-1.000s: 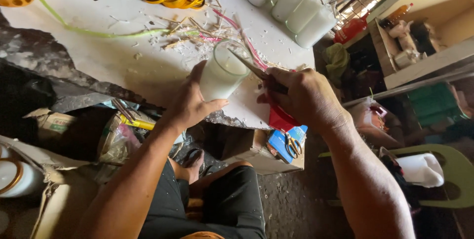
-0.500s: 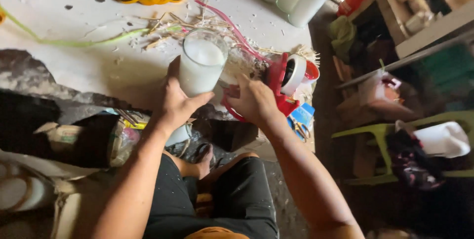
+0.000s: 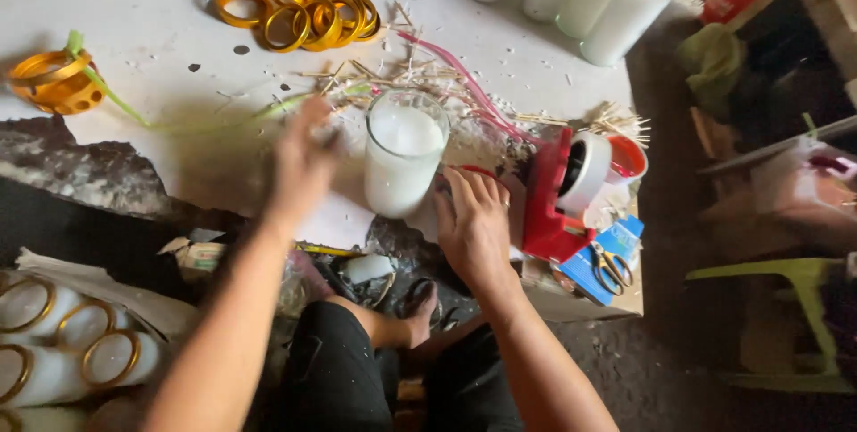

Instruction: Assembling decorative candles by fitting gold rings onto white pillar candles at a workbench.

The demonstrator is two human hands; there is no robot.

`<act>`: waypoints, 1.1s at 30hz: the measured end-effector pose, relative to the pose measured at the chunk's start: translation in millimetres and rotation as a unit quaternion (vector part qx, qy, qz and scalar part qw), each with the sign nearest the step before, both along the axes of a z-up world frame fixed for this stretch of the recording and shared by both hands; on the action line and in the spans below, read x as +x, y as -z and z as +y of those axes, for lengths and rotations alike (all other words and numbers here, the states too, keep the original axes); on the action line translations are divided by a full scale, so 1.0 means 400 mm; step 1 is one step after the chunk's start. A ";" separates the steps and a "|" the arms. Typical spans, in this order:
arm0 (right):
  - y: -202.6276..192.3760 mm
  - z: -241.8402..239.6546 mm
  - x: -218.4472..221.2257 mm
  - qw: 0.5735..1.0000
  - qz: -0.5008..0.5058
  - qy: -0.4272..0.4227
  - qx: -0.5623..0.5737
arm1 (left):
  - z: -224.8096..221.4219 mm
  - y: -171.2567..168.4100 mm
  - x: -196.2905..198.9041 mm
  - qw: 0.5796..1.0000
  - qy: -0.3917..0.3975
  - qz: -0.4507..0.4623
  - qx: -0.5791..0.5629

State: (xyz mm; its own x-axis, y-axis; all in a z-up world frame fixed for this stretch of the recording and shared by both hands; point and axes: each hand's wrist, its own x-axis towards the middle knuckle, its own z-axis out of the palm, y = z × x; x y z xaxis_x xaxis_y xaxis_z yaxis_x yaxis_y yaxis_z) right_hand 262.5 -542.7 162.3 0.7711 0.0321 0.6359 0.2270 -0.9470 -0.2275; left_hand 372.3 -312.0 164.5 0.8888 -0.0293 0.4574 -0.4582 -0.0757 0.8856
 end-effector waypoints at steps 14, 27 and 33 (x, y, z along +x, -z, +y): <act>-0.028 0.010 -0.012 0.995 0.063 -0.028 0.067 | 0.112 0.066 0.462 0.865 -0.234 -0.029 0.442; -0.070 0.083 -0.219 0.952 0.010 -0.176 0.249 | 0.077 -0.047 -0.455 0.902 -0.110 -0.227 0.350; 0.010 0.127 -0.335 0.821 0.208 -0.178 0.500 | -0.005 -0.007 -0.519 0.879 0.044 -0.286 0.379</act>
